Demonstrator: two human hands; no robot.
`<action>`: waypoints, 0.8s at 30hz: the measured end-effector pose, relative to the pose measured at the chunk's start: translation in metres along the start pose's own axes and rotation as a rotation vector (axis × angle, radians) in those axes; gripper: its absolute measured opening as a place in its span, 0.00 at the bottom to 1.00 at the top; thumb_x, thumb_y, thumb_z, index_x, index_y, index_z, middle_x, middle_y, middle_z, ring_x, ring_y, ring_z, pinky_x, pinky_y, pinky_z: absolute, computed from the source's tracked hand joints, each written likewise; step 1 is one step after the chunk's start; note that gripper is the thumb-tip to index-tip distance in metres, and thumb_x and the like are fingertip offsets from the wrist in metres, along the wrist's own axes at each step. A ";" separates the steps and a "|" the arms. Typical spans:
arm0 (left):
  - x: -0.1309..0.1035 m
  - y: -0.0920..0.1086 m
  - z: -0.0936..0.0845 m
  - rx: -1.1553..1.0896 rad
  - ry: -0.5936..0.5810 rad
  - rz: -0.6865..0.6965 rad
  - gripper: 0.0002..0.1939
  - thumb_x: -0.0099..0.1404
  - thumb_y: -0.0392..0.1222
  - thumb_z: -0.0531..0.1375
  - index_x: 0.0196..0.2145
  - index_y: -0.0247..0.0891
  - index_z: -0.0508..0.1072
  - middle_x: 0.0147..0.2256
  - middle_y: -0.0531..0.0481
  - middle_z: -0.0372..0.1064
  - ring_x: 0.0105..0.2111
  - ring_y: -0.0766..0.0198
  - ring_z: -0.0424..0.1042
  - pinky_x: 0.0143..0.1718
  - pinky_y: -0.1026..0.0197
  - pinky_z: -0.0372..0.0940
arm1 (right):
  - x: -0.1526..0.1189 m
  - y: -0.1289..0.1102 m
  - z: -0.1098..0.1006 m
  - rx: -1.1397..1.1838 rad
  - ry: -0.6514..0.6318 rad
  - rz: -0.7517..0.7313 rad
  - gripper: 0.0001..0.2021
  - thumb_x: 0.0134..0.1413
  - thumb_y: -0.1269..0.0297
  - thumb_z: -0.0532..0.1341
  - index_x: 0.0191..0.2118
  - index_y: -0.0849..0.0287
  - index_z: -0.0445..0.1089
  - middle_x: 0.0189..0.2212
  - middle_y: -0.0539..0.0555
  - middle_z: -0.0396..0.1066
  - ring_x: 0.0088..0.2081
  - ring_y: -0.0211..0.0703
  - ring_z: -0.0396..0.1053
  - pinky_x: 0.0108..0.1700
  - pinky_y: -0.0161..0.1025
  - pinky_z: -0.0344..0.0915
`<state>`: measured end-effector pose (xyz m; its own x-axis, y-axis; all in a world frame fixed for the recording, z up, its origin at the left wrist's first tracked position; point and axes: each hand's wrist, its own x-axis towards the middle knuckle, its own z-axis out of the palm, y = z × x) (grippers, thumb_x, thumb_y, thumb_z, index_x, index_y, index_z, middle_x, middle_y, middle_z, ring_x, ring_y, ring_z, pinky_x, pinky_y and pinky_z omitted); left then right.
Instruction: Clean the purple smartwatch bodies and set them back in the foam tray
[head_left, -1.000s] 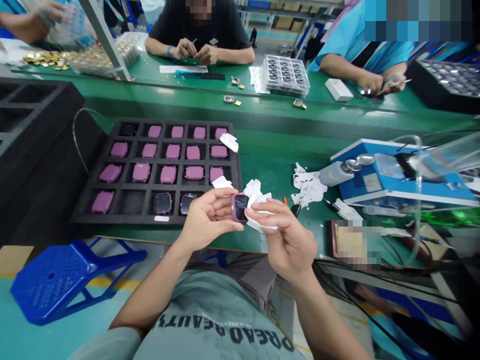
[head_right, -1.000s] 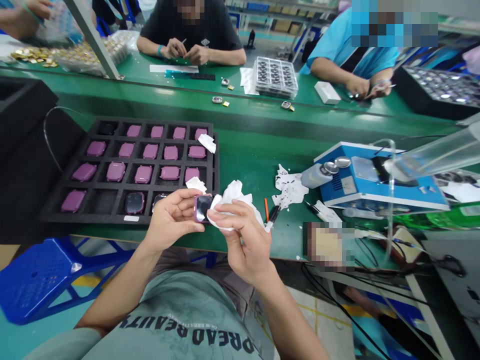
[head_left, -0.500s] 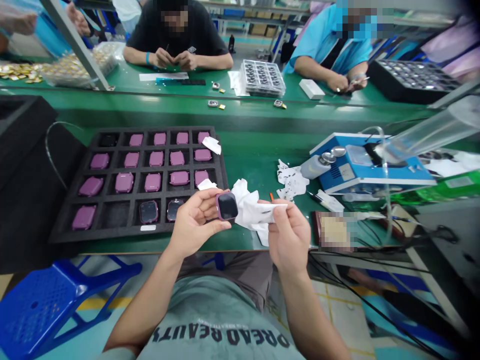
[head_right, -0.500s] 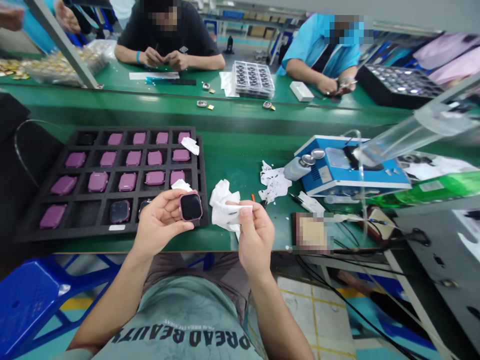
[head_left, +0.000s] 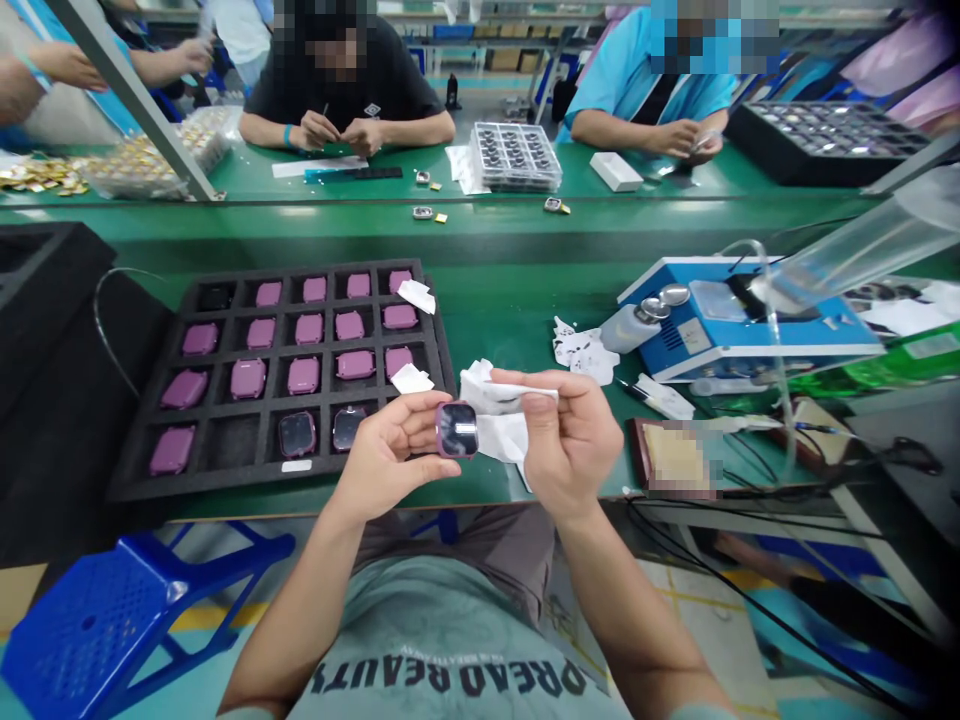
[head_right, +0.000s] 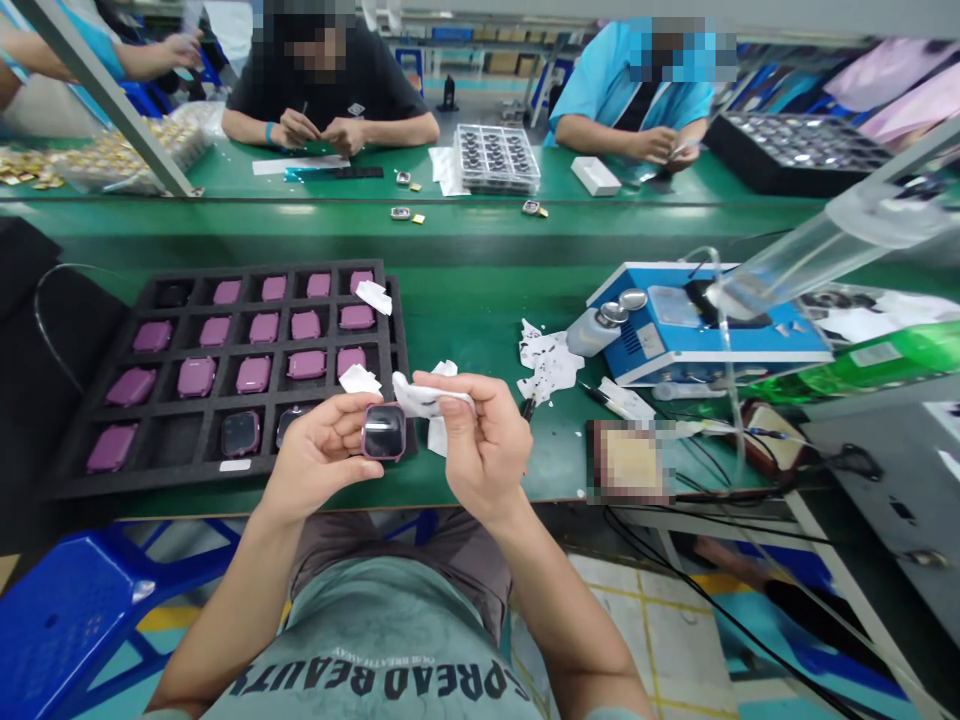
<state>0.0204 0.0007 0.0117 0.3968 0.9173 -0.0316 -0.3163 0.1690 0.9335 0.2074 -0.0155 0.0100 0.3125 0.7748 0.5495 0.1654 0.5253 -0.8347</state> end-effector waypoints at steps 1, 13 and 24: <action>0.000 0.000 0.000 -0.006 -0.004 -0.008 0.33 0.47 0.32 0.80 0.51 0.38 0.76 0.44 0.45 0.83 0.38 0.60 0.83 0.42 0.63 0.77 | 0.000 0.002 -0.001 -0.018 -0.047 -0.046 0.06 0.71 0.66 0.61 0.49 0.53 0.75 0.44 0.54 0.84 0.44 0.45 0.83 0.44 0.42 0.79; -0.001 -0.004 -0.004 -0.040 0.094 -0.034 0.37 0.44 0.35 0.81 0.51 0.36 0.76 0.46 0.41 0.83 0.40 0.55 0.84 0.44 0.59 0.78 | -0.020 0.010 -0.001 0.023 -0.175 -0.116 0.08 0.72 0.69 0.58 0.49 0.53 0.74 0.41 0.52 0.85 0.49 0.47 0.83 0.53 0.46 0.79; 0.002 -0.005 0.002 -0.027 0.113 0.107 0.33 0.49 0.32 0.79 0.52 0.37 0.75 0.49 0.42 0.82 0.44 0.58 0.84 0.46 0.62 0.78 | -0.030 0.019 -0.010 0.432 0.111 0.413 0.08 0.67 0.56 0.65 0.40 0.54 0.73 0.31 0.51 0.82 0.34 0.46 0.83 0.44 0.46 0.81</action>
<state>0.0242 0.0006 0.0073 0.2608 0.9650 0.0260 -0.3751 0.0765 0.9238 0.2106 -0.0326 -0.0224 0.3694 0.9159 0.1570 -0.3776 0.3023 -0.8753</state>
